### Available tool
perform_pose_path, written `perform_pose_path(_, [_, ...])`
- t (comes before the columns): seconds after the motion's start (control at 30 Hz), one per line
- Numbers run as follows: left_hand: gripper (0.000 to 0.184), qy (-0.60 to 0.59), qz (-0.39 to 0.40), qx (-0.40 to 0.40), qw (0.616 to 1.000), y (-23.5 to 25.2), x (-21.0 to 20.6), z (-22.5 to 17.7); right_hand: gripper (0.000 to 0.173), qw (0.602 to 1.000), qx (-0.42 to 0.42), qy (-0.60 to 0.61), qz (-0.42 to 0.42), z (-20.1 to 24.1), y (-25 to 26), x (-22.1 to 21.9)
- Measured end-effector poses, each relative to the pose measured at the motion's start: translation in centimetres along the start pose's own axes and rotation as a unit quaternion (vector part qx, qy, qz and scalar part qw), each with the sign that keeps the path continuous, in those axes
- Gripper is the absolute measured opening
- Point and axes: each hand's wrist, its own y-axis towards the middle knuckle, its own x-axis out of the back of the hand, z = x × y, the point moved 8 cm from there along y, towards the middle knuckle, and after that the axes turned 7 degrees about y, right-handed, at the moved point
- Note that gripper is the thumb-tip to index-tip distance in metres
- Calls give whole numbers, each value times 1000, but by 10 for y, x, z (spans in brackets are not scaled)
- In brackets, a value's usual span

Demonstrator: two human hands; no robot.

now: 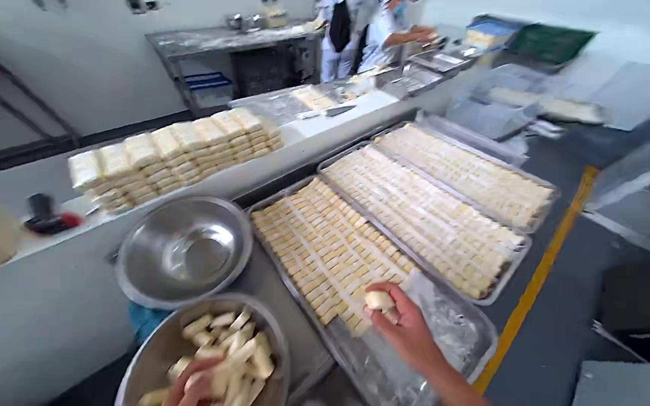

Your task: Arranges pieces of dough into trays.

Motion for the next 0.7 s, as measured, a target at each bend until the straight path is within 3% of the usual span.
perform_pose_path(0.1, [47, -40, -90, 63, 993, -24, 38, 28, 39, 982, -109, -8, 156, -20, -4, -93])
perform_pose_path(0.2, [49, -38, -93, 68, 993, -29, 53, 48, 37, 944, -183, 1, 275, -40, -23, -183])
perform_pose_path(0.37, [59, -1, -119, -13, 993, -34, 65, 43, 54, 901, -140, -76, 405, -29, -53, -255])
perform_pose_path(0.53, [56, 53, -121, -118, 984, -37, 76, 27, 36, 897, -106, -87, 421, -35, -68, -220])
perform_pose_path(0.63, [52, 47, -116, -111, 986, -34, 77, 26, 30, 930, -63, -213, 294, -58, -37, -144])
perform_pose_path(0.7, [48, 47, -122, -105, 986, -31, 71, 20, 43, 925, -71, -311, 206, -91, -3, -79])
